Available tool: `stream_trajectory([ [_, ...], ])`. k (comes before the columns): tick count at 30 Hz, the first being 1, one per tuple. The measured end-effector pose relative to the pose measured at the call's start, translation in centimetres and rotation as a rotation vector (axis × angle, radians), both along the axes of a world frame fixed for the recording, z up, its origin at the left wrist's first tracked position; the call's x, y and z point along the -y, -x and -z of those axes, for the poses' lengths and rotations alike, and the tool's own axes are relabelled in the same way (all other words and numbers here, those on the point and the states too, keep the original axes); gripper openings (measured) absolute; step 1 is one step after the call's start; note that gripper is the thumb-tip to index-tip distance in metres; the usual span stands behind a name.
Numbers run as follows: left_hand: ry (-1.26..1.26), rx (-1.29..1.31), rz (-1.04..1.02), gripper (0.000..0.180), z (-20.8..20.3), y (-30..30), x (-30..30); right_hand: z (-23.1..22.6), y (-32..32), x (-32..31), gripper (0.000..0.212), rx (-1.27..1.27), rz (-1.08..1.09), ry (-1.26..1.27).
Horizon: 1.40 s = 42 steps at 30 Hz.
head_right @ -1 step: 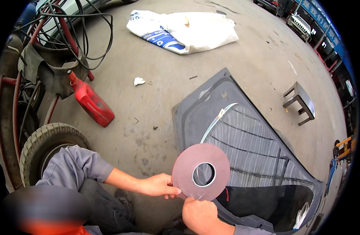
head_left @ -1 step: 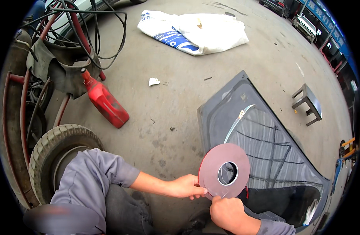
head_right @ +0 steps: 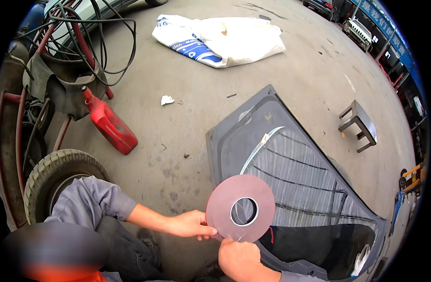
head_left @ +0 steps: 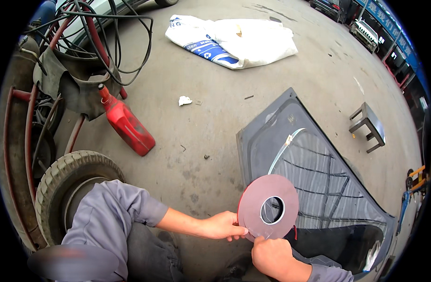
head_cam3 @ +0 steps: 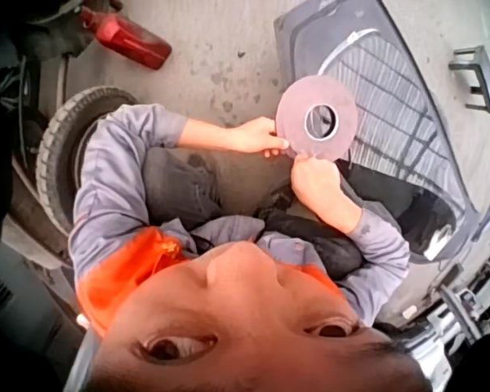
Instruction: The person uses a utility knife to cut a strip of red tape and applies it along the edge of a car door. They then smooth the tape down with their fingers.
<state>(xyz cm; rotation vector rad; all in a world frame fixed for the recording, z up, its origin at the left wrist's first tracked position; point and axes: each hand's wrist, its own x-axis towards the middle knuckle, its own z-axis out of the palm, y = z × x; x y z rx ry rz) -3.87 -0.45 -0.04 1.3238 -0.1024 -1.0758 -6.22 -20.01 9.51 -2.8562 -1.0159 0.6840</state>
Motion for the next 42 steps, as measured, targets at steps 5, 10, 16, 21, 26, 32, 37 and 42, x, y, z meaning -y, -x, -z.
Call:
stream_trajectory([
  [5,0.017,0.024,0.007,0.027,0.4,0.0,0.2,-0.3,0.6,0.0,0.016,0.05,0.007,0.042],
  [10,0.011,0.027,-0.011,0.027,0.4,0.2,0.0,0.1,0.7,0.1,0.015,0.055,-0.014,0.014],
  [16,0.029,0.014,-0.061,0.027,0.7,0.2,0.2,-0.5,0.3,0.2,0.018,0.008,0.009,0.008],
  [21,0.005,0.013,-0.094,0.026,0.8,0.5,-0.2,-0.7,0.5,-0.2,0.016,0.033,0.014,-0.035],
  [26,0.019,-0.009,-0.034,0.03,0.8,0.0,1.0,0.0,0.7,1.3,0.012,-0.078,0.034,0.03],
  [32,0.001,-0.048,-0.121,0.026,-0.3,-0.1,-0.5,-0.3,-0.3,0.0,0.013,-0.136,0.013,0.066],
  [37,0.017,-0.039,-0.097,0.025,-0.3,-0.3,0.2,0.3,0.1,0.9,0.02,-0.063,0.024,0.008],
  [42,0.012,-0.037,-0.096,0.022,-0.2,-0.3,0.0,-0.3,-0.4,0.2,0.013,-0.138,0.018,0.076],
])
